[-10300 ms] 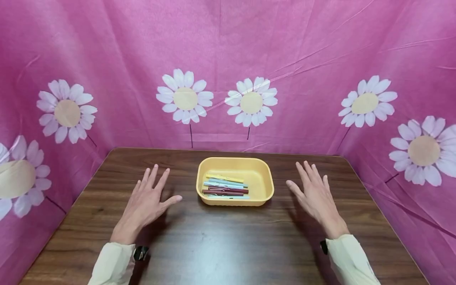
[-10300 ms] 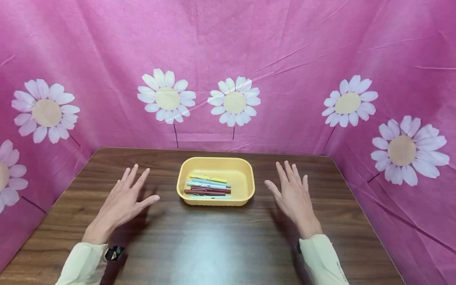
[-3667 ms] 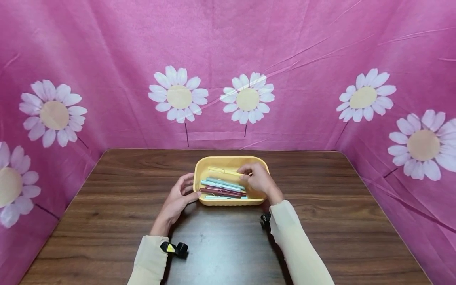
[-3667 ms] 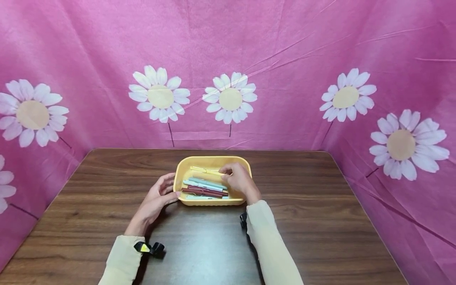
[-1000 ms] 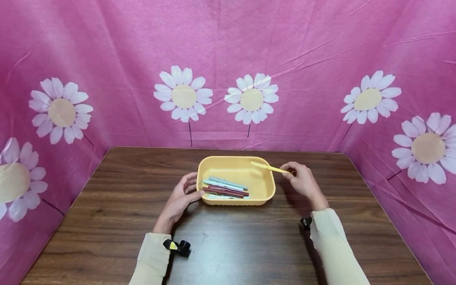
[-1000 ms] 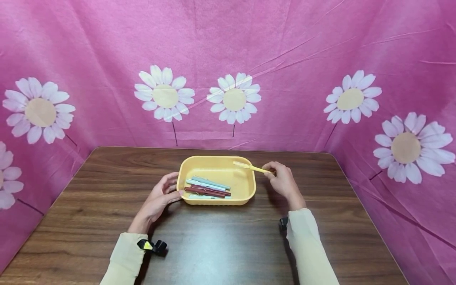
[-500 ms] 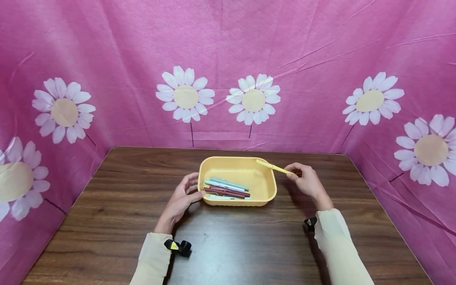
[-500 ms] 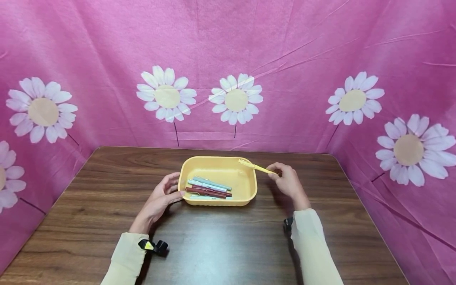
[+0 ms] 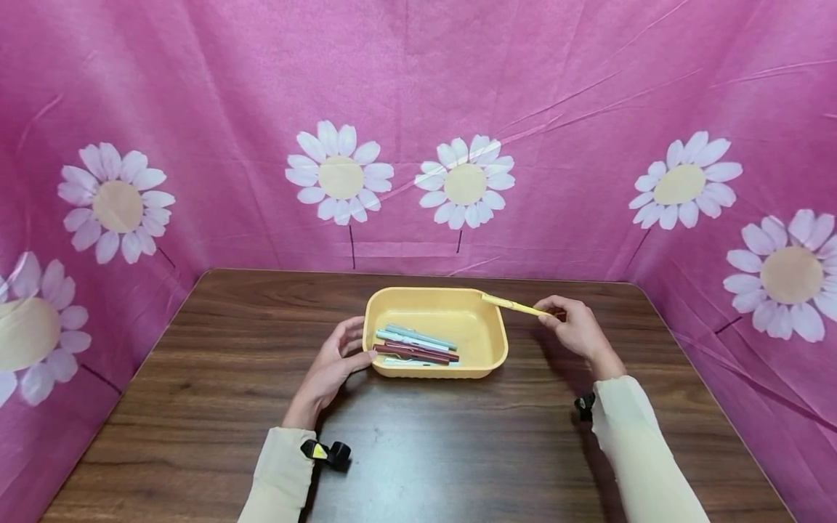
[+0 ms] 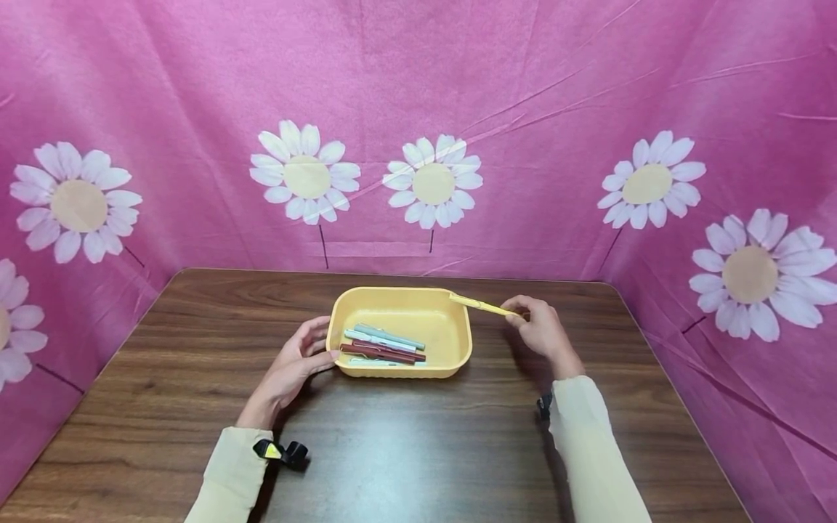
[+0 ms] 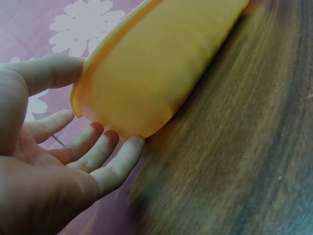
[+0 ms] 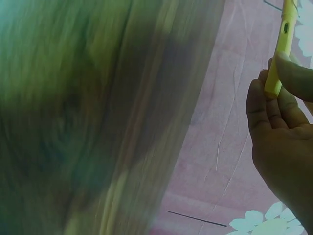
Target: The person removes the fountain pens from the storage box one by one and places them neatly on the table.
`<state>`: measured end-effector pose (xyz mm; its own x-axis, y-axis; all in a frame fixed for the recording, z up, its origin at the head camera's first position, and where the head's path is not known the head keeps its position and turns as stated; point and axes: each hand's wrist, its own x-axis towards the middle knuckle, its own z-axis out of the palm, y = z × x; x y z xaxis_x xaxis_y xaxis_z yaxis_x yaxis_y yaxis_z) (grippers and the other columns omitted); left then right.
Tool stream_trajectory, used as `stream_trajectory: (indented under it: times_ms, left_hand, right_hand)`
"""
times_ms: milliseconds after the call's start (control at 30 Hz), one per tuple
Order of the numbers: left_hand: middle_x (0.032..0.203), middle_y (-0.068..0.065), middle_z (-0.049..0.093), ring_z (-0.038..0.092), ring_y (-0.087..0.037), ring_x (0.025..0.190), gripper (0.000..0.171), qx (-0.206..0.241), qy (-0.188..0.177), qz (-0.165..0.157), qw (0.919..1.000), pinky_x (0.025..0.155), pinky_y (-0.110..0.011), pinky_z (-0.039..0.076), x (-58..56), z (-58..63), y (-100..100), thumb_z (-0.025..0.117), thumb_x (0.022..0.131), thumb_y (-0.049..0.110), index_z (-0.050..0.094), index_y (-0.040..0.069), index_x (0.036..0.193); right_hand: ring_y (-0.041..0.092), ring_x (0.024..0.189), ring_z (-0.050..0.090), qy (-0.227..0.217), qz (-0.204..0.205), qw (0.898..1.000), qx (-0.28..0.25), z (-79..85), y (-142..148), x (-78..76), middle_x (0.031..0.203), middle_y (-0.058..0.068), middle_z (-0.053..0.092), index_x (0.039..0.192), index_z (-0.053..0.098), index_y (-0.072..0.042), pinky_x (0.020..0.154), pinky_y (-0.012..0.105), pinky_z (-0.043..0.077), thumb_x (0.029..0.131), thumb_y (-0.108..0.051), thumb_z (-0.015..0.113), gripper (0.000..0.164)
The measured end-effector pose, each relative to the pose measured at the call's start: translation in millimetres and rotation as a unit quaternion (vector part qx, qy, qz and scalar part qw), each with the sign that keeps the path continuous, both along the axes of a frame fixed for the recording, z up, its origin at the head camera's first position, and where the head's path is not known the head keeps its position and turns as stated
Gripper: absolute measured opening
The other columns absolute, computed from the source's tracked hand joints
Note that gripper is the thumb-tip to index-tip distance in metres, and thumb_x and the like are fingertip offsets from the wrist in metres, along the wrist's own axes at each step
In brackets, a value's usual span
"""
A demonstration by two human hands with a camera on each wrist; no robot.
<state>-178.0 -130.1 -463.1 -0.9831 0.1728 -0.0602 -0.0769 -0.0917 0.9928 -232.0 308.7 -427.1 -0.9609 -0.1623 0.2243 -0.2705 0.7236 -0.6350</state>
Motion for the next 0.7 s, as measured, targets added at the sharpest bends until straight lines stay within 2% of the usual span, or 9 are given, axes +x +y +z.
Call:
stream_trajectory:
  times_ms: [200, 467, 700]
  left_hand:
    - [0.144, -0.028, 0.045, 0.045, -0.041, 0.132, 0.073, 0.003, -0.001, -0.004, 1.0, 0.093, -0.028, 0.053, 1.1, 0.4, 0, 0.07, 0.087, -0.003, 0.037, 0.0, 0.151]
    - [0.144, -0.026, 0.045, 0.046, -0.039, 0.132, 0.072, 0.006, -0.011, 0.0, 0.9999, 0.092, -0.029, 0.054, 1.1, 2.4, 0, 0.071, 0.087, -0.004, 0.038, 0.004, 0.15]
    - [0.144, -0.026, 0.045, 0.047, -0.04, 0.131, 0.072, 0.008, -0.013, 0.002, 0.9999, 0.091, -0.029, 0.055, 1.5, 1.9, -1, 0.07, 0.087, -0.005, 0.038, 0.004, 0.15]
  right_hand:
    - [0.026, 0.085, 0.061, -0.016, -0.004, 1.0, 0.008, 0.8, 10, 0.4, 0.099, 0.017, 0.071, 0.108, 0.071, 0.0, 0.065, 0.026, 0.048, 0.094, 0.002, 0.067, 0.014]
    - [0.024, 0.081, 0.055, -0.011, -0.016, 1.0, 0.013, -3.5, 24, 1.8, 0.097, 0.017, 0.07, 0.107, 0.07, 0.001, 0.064, 0.026, 0.044, 0.095, 0.001, 0.067, 0.012]
    - [0.028, 0.086, 0.059, -0.037, -0.007, 0.999, 0.033, -11.6, 35, -0.3, 0.1, 0.019, 0.07, 0.106, 0.069, 0.0, 0.069, 0.033, 0.048, 0.096, 0.001, 0.065, 0.011]
